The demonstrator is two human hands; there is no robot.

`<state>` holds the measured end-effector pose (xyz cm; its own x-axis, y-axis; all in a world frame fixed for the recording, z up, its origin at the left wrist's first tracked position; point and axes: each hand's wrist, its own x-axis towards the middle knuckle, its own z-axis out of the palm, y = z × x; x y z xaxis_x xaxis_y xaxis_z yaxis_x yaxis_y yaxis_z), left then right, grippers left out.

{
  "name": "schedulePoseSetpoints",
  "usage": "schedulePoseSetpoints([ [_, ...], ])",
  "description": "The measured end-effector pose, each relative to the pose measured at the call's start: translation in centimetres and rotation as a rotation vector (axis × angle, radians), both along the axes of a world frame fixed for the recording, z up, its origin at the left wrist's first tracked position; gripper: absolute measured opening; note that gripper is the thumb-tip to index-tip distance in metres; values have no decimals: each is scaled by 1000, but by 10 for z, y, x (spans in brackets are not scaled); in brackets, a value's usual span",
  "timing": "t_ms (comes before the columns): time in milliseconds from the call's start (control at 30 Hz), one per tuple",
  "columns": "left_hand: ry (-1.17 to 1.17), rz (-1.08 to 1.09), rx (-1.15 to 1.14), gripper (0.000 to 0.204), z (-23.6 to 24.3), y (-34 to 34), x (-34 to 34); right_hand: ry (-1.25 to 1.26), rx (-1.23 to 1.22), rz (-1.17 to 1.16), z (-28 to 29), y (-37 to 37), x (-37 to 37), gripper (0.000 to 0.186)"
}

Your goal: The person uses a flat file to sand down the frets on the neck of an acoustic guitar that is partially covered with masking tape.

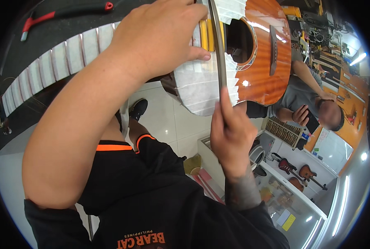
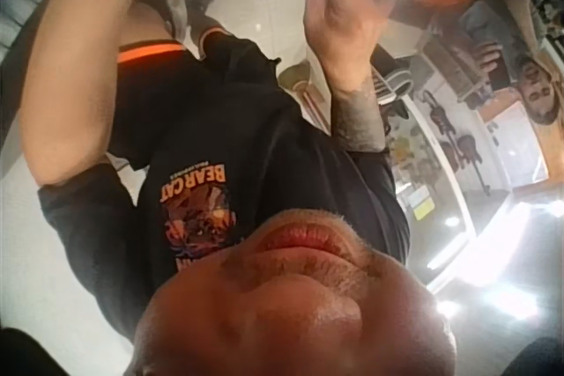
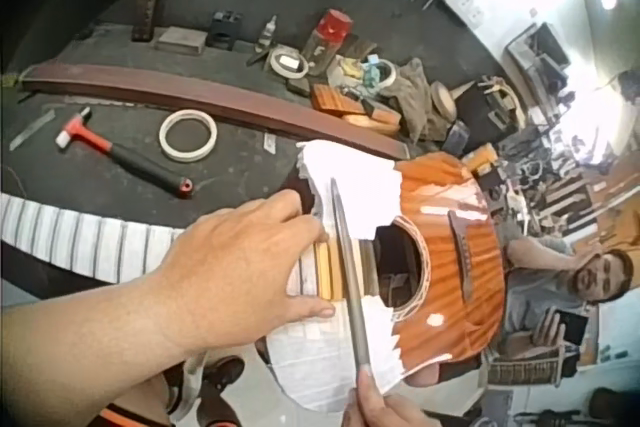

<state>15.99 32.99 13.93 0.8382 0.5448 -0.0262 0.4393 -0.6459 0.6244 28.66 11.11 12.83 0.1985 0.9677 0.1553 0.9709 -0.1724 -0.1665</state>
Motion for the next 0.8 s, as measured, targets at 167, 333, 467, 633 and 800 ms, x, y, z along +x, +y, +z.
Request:
schedulePoseSetpoints([
  [167, 3, -22, -35, 58, 1, 1, 1, 5, -11, -60, 3, -81, -25, 53],
  [333, 23, 39, -54, 59, -6, 3, 7, 37, 43, -47, -3, 6, -4, 52],
  [467, 5, 50, -14, 59, -4, -4, 2, 81, 103, -71, -5, -30, -11, 46],
  [633, 39, 46, -17, 60, 1, -4, 3, 201, 110, -170, 4, -100, -20, 43],
  [800, 45, 62, 5, 61, -1, -9, 10, 1024, 65, -428, 11, -123, -17, 42],
])
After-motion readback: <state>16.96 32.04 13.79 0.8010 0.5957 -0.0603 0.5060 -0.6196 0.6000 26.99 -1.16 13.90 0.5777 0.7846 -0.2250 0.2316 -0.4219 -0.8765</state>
